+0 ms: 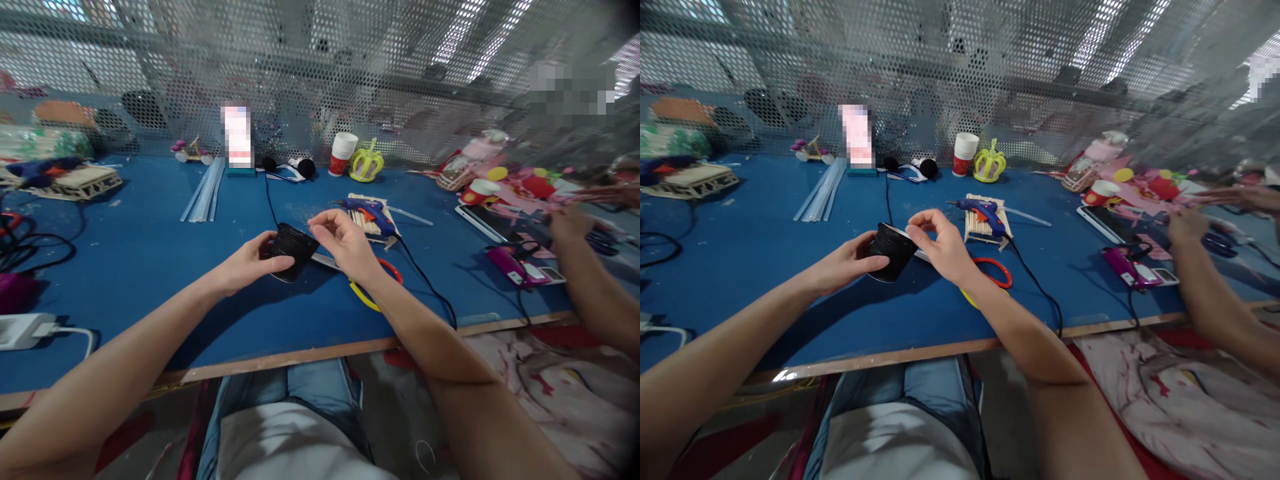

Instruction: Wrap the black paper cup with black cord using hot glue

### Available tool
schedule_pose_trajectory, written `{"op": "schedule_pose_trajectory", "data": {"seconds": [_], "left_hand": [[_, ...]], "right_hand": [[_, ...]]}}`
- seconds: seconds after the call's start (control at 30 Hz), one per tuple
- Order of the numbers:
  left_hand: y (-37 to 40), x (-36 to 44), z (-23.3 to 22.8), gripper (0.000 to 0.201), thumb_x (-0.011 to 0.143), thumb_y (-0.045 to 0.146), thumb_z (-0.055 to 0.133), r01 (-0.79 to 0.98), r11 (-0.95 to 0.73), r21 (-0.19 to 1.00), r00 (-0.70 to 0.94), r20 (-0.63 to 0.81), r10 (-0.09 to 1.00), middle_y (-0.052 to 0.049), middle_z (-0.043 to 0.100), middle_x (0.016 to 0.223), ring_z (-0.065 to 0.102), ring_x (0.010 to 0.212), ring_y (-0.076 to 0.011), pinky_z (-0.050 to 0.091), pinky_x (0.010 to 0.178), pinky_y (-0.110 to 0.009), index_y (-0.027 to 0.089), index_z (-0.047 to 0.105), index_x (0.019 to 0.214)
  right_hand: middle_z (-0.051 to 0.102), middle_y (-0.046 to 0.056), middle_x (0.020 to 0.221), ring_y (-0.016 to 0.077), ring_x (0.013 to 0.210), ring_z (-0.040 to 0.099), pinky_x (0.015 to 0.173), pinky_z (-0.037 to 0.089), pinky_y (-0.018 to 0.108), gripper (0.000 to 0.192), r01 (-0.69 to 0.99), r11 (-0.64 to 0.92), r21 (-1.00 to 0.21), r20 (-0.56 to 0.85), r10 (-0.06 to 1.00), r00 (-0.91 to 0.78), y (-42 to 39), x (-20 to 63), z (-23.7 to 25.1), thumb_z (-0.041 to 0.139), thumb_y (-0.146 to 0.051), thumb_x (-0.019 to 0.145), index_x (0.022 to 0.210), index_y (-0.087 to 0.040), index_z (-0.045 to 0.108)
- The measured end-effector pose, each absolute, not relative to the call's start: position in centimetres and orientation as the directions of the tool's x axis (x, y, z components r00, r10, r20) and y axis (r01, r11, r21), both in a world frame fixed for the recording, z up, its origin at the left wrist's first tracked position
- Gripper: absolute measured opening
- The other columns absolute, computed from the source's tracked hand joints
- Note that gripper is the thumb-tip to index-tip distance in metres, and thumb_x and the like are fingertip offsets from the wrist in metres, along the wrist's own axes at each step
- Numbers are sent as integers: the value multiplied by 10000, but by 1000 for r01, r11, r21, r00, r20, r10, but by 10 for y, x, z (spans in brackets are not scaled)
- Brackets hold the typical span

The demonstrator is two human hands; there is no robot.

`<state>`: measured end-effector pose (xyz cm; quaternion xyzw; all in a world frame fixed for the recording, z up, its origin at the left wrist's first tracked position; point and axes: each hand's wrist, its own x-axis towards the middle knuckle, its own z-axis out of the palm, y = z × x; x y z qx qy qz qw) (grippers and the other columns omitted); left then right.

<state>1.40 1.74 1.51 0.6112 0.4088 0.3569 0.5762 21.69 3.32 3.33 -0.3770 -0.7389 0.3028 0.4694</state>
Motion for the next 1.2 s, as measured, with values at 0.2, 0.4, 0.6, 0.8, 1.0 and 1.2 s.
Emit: {"op": "schedule_pose_trajectory", "data": {"seconds": [0.2, 0.4, 0.6, 0.8, 1.0, 1.2], "left_hand": [[17, 17, 12, 638, 677, 409, 689, 172, -76, 982, 398, 1, 918, -94, 580, 1099, 582, 983, -220, 491, 832, -357, 152, 435, 1203], [16, 20, 3, 784, 653, 415, 711, 366, -307, 879, 359, 171, 917, -108, 528, 1182, 527, 1074, -242, 449, 900, -370, 167, 311, 1281], [19, 17, 5, 725, 692, 449, 669, 380, -308, 872, 354, 170, 920, -95, 524, 1157, 526, 1050, -220, 448, 885, -341, 150, 328, 1258], [14, 20, 5, 788, 639, 453, 713, 504, -384, 773, 318, 248, 915, -111, 530, 1111, 551, 1005, -251, 463, 816, -371, 171, 306, 1253], [18, 15, 11, 640, 668, 417, 691, 483, -360, 798, 305, 232, 924, -70, 544, 1036, 558, 946, -213, 449, 815, -339, 175, 361, 1159], [22, 9, 16, 617, 669, 411, 699, 227, -221, 949, 359, 130, 924, -51, 538, 1039, 548, 948, -199, 463, 788, -298, 185, 410, 1164]], "right_hand": [[615, 33, 850, 158, 891, 569, 854, 433, 336, 262, 345, 616, -708, 510, 784, -354, 27, 206, 30, 503, -412, 855, 692, -207, 516], [642, 40, 909, 169, 943, 570, 876, 432, 346, 307, 360, 611, -705, 513, 790, -337, 24, 202, 28, 448, -494, 864, 816, -223, 585], [635, 43, 922, 174, 993, 559, 911, 417, 364, 238, 358, 656, -665, 553, 754, -355, 27, 208, 32, 482, -430, 866, 812, -220, 579], [622, 45, 872, 177, 966, 568, 898, 423, 359, 250, 363, 603, -710, 514, 797, -319, 27, 203, 26, 548, -403, 829, 673, -209, 530], [648, 34, 877, 145, 876, 591, 821, 442, 310, 289, 297, 564, -771, 512, 825, -239, 28, 208, 33, 452, -447, 878, 838, -198, 594], [445, -45, 455, 90, 499, 484, 572, 404, 238, 422, 347, 419, -839, 433, 901, -43, 39, 222, 37, 436, -533, 855, 650, -177, 533]]}}
